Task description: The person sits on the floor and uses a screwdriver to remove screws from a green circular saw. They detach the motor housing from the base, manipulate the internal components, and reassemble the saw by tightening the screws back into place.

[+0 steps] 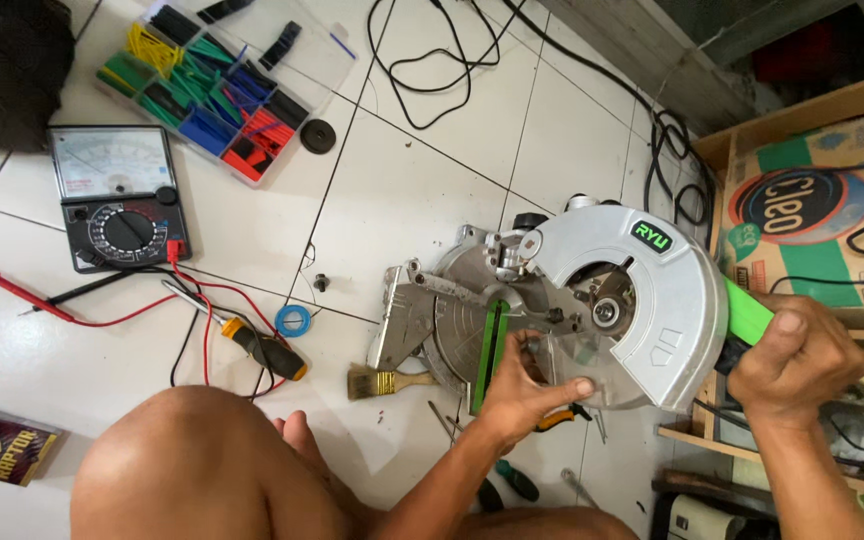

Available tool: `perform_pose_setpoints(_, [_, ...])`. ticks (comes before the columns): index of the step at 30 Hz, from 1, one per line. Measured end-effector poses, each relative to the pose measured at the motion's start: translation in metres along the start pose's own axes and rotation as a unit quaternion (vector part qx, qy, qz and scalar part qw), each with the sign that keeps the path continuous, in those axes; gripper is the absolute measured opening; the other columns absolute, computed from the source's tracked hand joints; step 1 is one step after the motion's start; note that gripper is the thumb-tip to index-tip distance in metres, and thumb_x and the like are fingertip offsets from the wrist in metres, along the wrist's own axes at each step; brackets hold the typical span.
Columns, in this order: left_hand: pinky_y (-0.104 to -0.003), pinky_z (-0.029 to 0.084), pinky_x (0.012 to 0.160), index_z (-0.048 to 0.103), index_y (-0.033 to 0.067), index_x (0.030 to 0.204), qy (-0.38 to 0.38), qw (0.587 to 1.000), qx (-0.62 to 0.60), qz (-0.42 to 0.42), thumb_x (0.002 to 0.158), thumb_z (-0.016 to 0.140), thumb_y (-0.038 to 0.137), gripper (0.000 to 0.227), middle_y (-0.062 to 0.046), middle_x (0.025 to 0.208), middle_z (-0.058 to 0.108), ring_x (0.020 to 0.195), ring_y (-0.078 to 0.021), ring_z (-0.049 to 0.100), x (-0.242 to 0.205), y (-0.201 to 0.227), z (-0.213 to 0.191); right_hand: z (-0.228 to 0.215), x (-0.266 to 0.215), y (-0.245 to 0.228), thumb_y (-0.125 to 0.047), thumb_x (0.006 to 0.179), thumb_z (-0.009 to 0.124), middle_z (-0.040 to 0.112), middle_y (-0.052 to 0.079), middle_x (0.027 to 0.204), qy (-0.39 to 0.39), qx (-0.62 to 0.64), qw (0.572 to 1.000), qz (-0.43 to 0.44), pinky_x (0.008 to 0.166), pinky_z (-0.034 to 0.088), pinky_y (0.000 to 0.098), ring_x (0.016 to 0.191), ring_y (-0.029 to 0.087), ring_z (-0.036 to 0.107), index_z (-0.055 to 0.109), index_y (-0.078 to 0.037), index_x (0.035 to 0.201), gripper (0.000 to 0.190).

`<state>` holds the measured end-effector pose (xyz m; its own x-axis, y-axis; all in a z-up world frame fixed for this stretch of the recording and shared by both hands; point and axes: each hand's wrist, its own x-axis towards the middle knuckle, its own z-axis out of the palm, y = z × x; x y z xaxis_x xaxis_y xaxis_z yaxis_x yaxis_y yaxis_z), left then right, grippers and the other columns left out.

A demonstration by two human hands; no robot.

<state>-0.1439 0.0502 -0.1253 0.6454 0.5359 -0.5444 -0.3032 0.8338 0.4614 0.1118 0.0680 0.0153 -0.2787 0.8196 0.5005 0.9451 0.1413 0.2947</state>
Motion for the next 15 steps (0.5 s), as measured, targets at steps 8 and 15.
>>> perform_pose_setpoints(8, [-0.032,0.057,0.089,0.05,0.0152,0.116,0.115,0.984,0.051,0.123,0.065,0.076,0.067,0.078,-0.003,0.113,0.072,0.103,-0.0158,0.068,-0.004,-0.039,0.024,-0.006,-0.002,-0.018,-0.023,0.124,0.03,0.068,0.028,0.088,0.013,0.032,0.999,-0.007,0.075,0.042,0.0532,0.081,0.05,0.062,0.066,0.012,0.086,0.063])
perform_pose_setpoints(15, [-0.031,0.049,0.073,0.05,0.0145,0.111,0.129,0.983,0.048,0.12,0.064,0.073,0.071,0.077,0.001,0.097,0.064,0.087,-0.0121,0.059,-0.007,-0.049,0.034,-0.001,-0.009,-0.008,-0.026,0.126,0.031,0.066,0.03,0.086,0.016,0.024,0.999,-0.013,0.07,0.039,0.0524,0.077,0.048,0.062,0.069,0.014,0.089,0.066])
